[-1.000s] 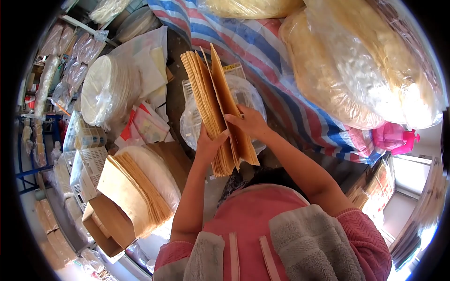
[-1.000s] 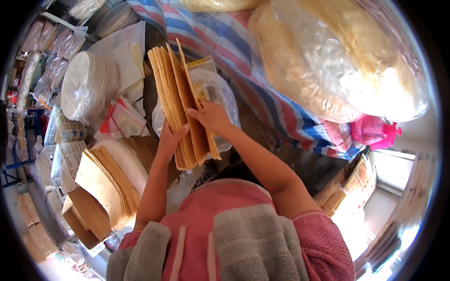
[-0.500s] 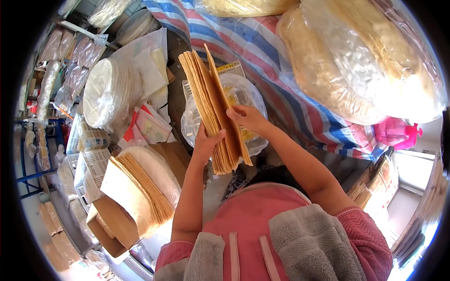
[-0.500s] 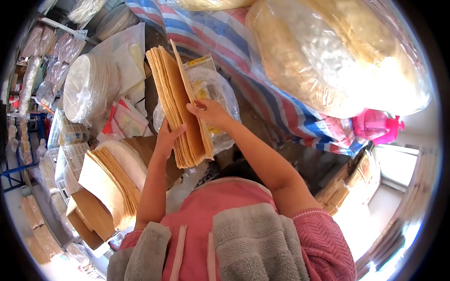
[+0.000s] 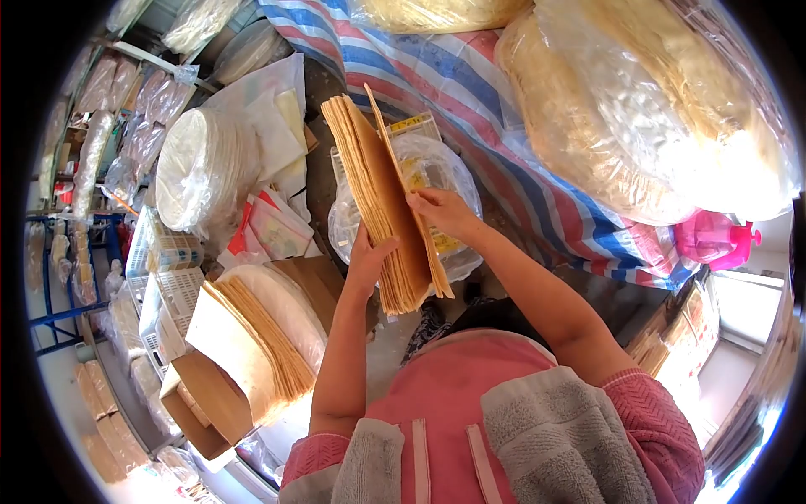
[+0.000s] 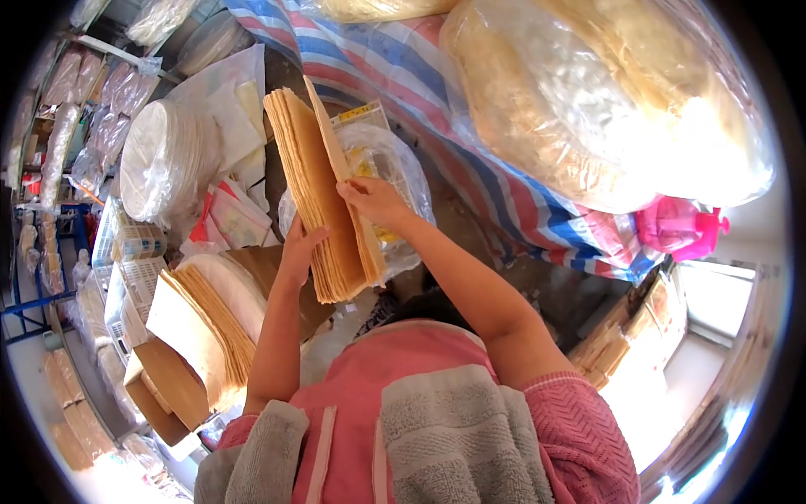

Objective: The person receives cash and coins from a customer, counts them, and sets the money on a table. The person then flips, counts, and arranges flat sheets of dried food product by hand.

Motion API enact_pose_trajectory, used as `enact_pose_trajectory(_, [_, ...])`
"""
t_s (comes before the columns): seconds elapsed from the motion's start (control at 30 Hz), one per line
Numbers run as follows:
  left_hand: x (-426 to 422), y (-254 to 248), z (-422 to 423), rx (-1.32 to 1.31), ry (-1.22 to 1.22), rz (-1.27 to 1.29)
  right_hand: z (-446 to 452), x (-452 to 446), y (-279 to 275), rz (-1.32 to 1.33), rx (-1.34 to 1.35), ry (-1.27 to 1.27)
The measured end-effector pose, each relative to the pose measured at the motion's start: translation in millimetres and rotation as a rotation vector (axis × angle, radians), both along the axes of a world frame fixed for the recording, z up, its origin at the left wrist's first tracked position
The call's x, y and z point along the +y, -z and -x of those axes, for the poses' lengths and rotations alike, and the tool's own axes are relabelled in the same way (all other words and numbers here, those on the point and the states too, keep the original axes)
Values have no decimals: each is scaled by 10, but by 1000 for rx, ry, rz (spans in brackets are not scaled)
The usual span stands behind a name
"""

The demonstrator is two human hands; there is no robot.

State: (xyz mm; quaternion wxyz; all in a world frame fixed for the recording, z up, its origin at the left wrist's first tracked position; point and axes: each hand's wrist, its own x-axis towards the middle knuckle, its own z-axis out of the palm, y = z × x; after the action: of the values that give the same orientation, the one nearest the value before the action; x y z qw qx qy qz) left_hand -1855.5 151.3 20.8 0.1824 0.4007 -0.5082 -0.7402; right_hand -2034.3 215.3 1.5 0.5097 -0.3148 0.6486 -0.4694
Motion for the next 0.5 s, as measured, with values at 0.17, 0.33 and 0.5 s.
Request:
enact_pose_trajectory(0.17, [76,-167,176,-107,-46,95,-9,-38,24,-26,61,51])
enact_pose_trajectory(0.33, [-224,-6,315,-304,-94,317,133,-425,127,29,235,100])
enact_pose_trajectory(0.5, [-765,61,597,-477,-141,463,379,-843,54,0,106,141])
